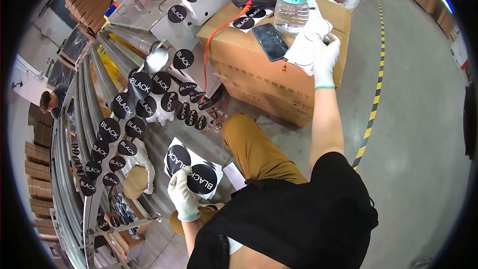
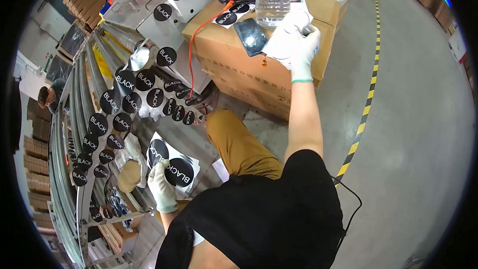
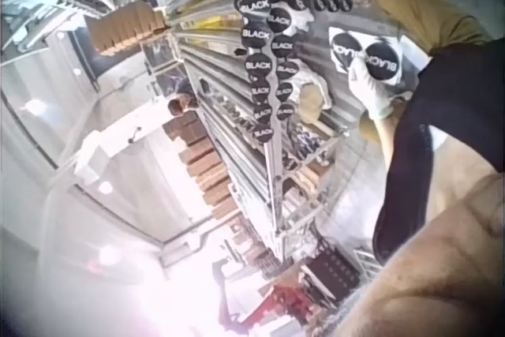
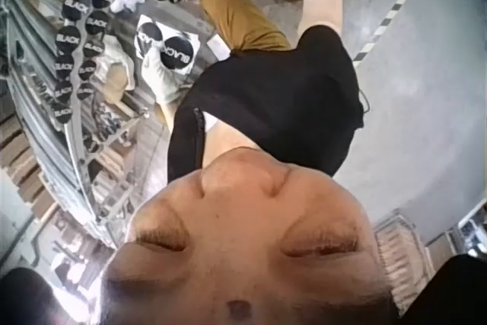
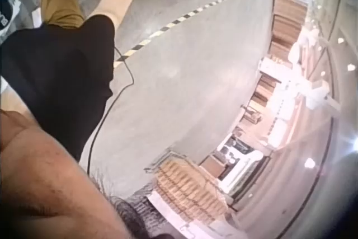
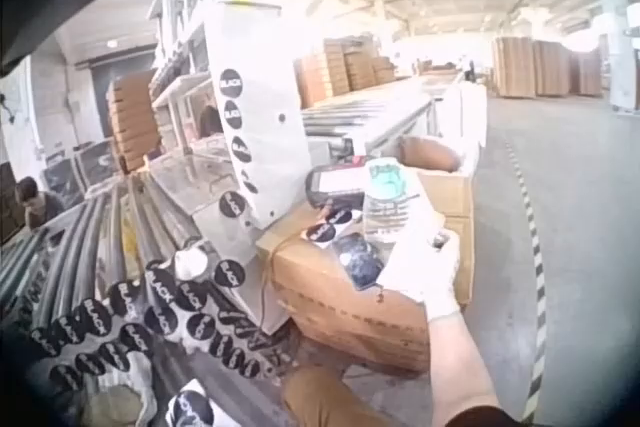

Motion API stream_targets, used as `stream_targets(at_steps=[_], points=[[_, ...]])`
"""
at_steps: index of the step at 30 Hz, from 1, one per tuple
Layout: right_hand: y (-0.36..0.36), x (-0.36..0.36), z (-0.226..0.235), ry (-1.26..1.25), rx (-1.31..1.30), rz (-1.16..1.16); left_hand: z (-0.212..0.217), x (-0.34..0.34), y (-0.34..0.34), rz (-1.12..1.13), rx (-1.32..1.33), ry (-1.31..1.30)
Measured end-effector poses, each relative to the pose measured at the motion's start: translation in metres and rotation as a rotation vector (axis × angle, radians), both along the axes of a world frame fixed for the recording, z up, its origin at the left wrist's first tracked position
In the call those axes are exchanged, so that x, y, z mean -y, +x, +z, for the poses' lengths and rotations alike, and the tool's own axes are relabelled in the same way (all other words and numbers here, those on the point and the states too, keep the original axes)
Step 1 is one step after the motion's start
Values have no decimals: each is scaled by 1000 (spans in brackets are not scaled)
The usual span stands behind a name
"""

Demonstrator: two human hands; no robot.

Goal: Applying circular 'BLACK' labels to small round plastic components at a warehouse workstation.

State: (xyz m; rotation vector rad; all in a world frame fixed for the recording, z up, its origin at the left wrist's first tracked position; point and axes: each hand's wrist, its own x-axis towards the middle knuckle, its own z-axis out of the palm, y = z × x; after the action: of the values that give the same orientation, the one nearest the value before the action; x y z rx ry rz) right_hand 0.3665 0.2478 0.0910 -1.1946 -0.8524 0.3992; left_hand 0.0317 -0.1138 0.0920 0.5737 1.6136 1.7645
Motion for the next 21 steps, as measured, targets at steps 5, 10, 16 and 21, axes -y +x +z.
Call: stream_targets(at_steps=[5, 10, 16, 21], points=[[33, -11, -28, -558, 1049, -679, 17, -6, 3, -109, -349, -107], [-93, 84, 24, 95, 545, 560, 17, -3, 3, -120, -371, -123], [-256, 170, -30, -124, 463, 1667, 16, 10, -19, -53, -398, -66], [-333, 177, -198, -635, 660, 1770, -33, 36, -90, 193, -66, -95]])
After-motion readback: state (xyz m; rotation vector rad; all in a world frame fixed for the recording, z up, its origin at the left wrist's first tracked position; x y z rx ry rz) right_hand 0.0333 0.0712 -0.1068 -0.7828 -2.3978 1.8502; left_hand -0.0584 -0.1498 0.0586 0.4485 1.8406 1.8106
